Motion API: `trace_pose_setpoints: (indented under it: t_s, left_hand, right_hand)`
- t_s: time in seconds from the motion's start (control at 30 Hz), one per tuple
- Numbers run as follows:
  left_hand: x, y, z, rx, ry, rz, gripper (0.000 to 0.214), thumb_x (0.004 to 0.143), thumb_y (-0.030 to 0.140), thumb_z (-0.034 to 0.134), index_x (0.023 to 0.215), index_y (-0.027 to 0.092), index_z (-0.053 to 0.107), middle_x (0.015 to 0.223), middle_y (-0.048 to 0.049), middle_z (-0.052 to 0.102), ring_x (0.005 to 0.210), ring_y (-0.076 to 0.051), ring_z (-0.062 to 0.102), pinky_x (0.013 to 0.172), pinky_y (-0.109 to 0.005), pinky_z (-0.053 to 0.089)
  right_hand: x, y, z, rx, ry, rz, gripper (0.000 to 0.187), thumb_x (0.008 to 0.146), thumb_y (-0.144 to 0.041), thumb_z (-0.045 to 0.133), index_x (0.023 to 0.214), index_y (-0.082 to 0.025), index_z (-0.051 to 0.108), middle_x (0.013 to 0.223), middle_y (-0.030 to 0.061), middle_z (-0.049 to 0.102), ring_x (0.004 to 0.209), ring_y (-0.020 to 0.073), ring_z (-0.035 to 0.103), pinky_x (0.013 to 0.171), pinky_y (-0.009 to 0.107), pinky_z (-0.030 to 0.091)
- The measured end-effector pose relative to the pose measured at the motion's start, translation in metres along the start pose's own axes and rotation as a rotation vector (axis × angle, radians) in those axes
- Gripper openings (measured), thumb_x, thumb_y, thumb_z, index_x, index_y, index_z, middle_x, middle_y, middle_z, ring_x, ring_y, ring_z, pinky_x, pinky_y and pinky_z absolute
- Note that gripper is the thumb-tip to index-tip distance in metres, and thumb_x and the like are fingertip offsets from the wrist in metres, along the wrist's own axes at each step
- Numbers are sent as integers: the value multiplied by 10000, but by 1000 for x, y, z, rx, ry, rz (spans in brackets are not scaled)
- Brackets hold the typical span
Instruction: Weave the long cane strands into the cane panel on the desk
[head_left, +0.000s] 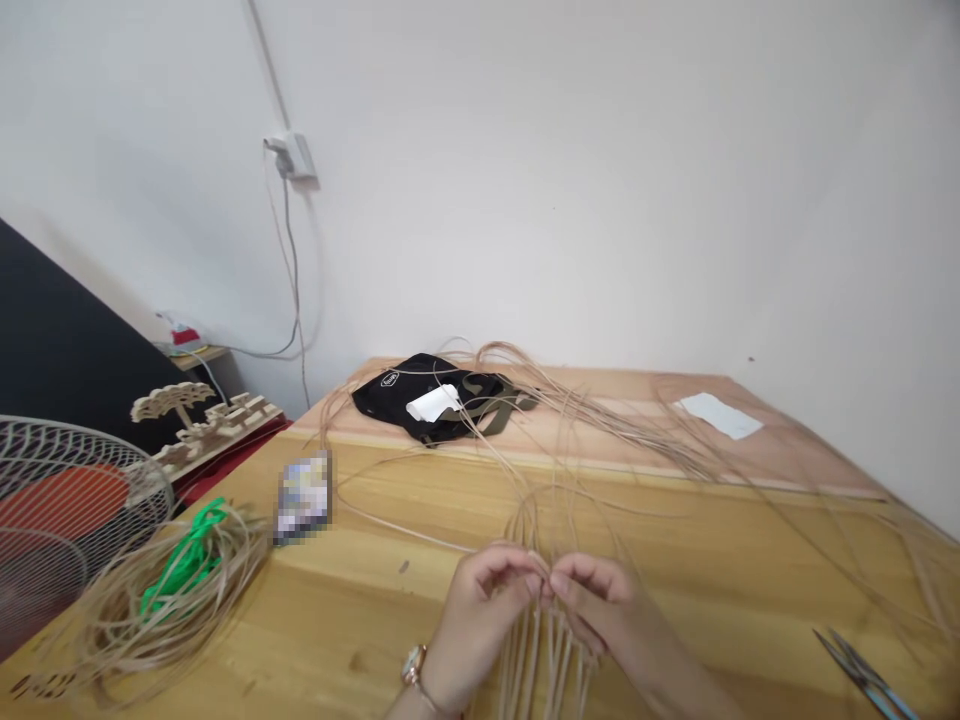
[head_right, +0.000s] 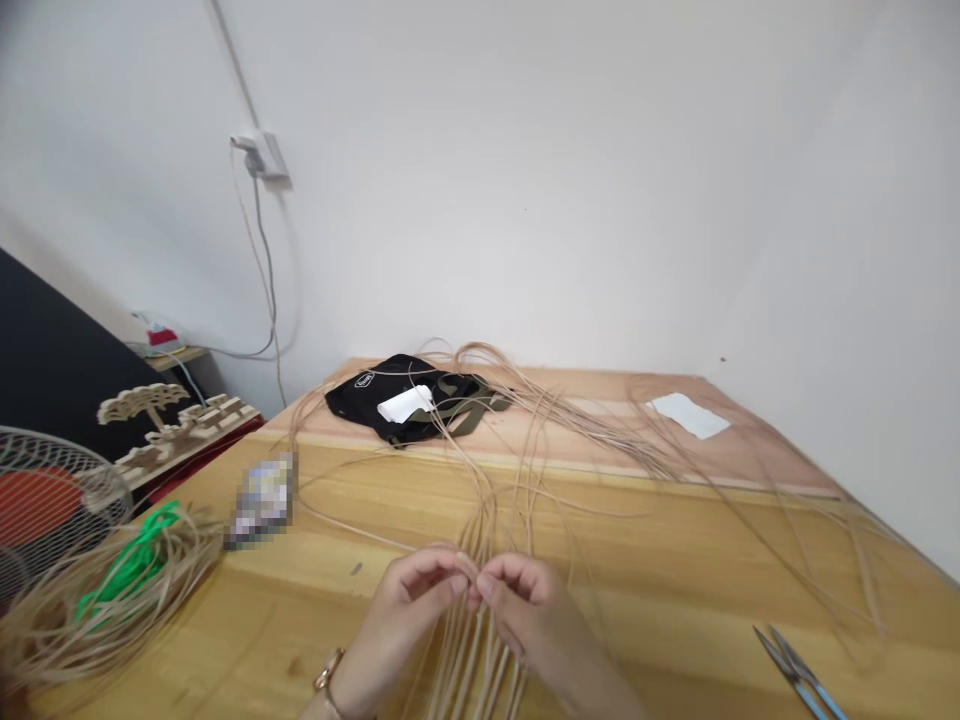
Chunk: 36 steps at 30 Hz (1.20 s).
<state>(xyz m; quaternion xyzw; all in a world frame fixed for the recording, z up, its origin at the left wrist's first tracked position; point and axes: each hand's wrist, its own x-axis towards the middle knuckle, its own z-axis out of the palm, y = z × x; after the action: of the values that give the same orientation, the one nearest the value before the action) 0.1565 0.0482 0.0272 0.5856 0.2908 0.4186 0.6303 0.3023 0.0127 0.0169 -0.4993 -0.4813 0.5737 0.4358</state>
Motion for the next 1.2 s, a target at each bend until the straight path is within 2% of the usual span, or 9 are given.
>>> trace_pose_setpoints:
  t_s: [0.2, 0.37, 0.43, 0.63, 0.73, 0.83, 1.03, 1.13, 1.2]
  left_hand:
    - [28, 14, 5, -15, 81, -41, 140, 663, 255, 637, 691, 122, 605, 614, -17, 598, 599, -115, 541, 636, -242, 437]
    - [58, 36, 20, -35, 128, -39, 273, 657, 271, 644, 888, 131, 605, 910, -78, 632, 787, -145, 581, 764, -272, 427]
    - [61, 41, 29, -44, 57, -98, 303, 679, 302, 625, 927, 129, 599, 959, -100, 625, 811, -157, 589, 778, -288, 424]
    - [54, 42, 50, -68, -264, -177, 350, 723, 379, 570, 927, 97, 608, 942, -131, 637, 864, -190, 595, 827, -330, 421]
    - [50, 41, 52, -52, -353, -151, 370, 725, 387, 565, 929, 83, 613, 961, -150, 630, 902, -210, 586, 846, -346, 418]
    - [47, 38, 52, -6, -366, -146, 360, 697, 364, 600, 933, 92, 618, 969, -139, 629, 916, -211, 579, 859, -348, 414]
    - [49, 15, 48, 63, -221, -106, 230, 678, 250, 614, 864, 116, 632, 923, -103, 648, 867, -180, 592, 845, -330, 425]
    - [51, -4, 41, 32, -85, -149, 188, 655, 206, 624, 812, 102, 629, 830, -105, 661, 779, -175, 609, 814, -349, 442]
    - [50, -14, 38, 42, -27, -150, 218, 625, 185, 650, 828, 110, 627, 879, -114, 652, 817, -181, 602, 831, -355, 434]
  right_hand:
    - [16, -25, -8, 181, -10, -88, 239, 729, -348, 587, 646, -125, 578, 384, -88, 365, 339, 17, 231, 359, 176, 139]
    - [42, -86, -34, 222, 119, -242, 172, 698, -277, 621, 645, -116, 591, 480, -54, 485, 339, 2, 267, 344, 166, 141]
    - [52, -118, -47, 240, 188, -322, 134, 708, -222, 604, 632, -115, 580, 588, -26, 554, 348, -6, 285, 335, 163, 151]
    - [66, -218, -73, 254, 437, -565, 190, 799, -107, 464, 619, -113, 526, 617, -24, 551, 332, -10, 247, 317, 165, 148]
    - [60, -260, -82, 221, 566, -638, 228, 829, -133, 446, 605, -127, 488, 611, -31, 528, 343, -7, 246, 318, 168, 140]
    - [48, -290, -87, 203, 633, -714, 243, 856, -151, 420, 618, -144, 467, 628, -39, 515, 365, -5, 247, 329, 159, 146]
    - [28, -313, -81, 148, 626, -759, 220, 824, -191, 454, 608, -207, 498, 695, -42, 556, 417, 21, 252, 334, 155, 185]
    - [23, -312, -74, 127, 584, -753, 155, 819, -186, 419, 741, -117, 534, 697, -58, 535, 425, -25, 263, 394, 156, 157]
    - [23, -309, -69, 114, 559, -755, 183, 815, -188, 404, 859, -61, 528, 732, -60, 530, 429, -51, 254, 417, 169, 138]
